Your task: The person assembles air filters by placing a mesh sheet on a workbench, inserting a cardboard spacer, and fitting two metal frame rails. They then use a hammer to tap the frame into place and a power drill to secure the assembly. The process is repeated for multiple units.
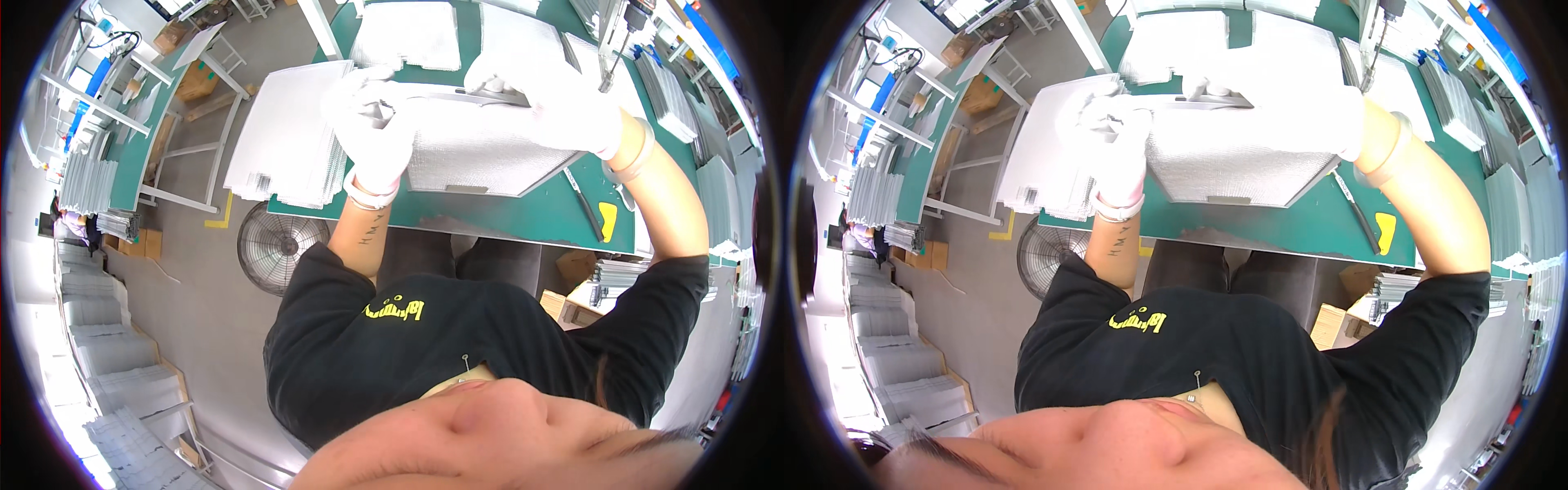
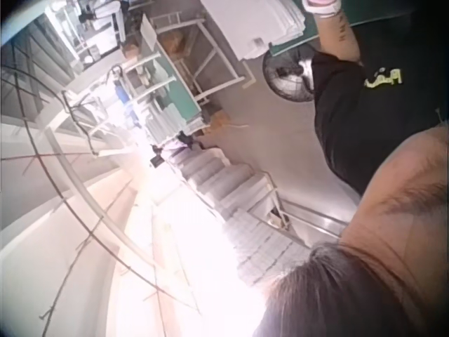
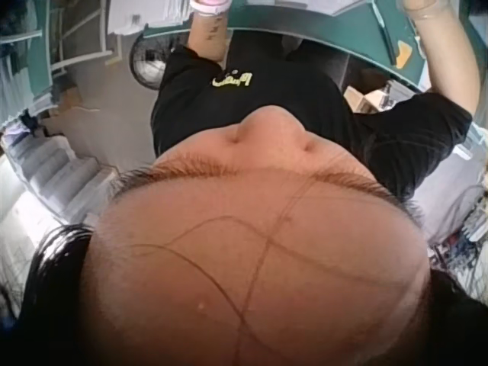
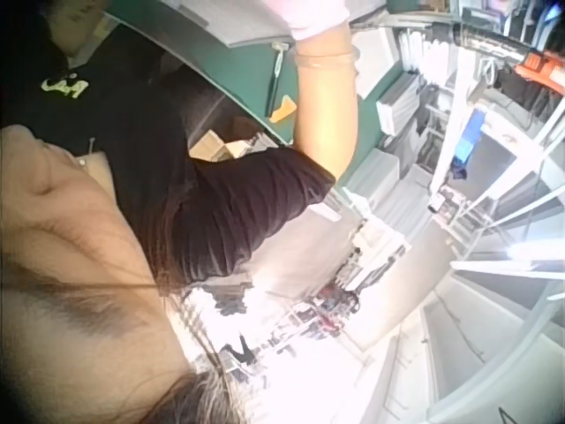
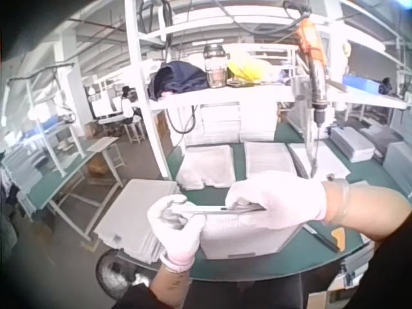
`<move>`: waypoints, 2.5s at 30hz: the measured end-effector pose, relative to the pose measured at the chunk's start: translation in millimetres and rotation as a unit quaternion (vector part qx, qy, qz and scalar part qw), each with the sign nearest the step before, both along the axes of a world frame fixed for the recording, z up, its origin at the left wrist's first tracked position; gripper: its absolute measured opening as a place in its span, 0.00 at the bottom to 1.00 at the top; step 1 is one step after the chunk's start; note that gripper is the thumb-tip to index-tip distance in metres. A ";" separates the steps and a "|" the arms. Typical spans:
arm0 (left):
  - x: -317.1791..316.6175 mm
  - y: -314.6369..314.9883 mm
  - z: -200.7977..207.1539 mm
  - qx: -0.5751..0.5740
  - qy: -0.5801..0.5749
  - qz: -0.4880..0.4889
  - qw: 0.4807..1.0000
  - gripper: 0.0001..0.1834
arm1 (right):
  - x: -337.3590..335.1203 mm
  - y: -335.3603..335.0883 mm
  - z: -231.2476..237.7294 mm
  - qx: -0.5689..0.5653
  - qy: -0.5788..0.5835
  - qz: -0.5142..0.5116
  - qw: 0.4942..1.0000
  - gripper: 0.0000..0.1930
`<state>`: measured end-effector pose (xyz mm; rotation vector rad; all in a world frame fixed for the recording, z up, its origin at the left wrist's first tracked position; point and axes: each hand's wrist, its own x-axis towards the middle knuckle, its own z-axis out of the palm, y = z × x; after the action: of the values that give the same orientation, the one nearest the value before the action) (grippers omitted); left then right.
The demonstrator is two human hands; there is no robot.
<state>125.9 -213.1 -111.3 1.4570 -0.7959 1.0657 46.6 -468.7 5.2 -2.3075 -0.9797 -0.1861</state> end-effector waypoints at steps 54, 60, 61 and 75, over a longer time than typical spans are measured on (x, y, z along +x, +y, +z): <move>-60.2 31.5 -12.0 -0.022 0.086 -0.376 0.922 0.25 | -118.2 -2.7 -108.2 0.372 -0.143 -0.130 0.908 0.19; -43.9 33.6 -13.8 0.001 0.098 -0.403 0.910 0.15 | -96.0 1.9 -102.1 0.396 -0.082 -0.092 0.910 0.24; -42.3 33.8 -15.2 0.005 0.094 -0.404 0.910 0.15 | -96.8 3.1 -101.4 0.394 -0.081 -0.096 0.910 0.24; -32.2 12.2 33.7 0.123 -0.057 -0.305 0.943 0.45 | -120.0 -13.2 -132.9 0.427 -0.125 -0.183 0.877 0.17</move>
<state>93.6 -200.9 -77.6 1.2265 -1.3931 0.5888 -73.4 -481.9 -127.7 -1.6166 -0.4069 -0.9004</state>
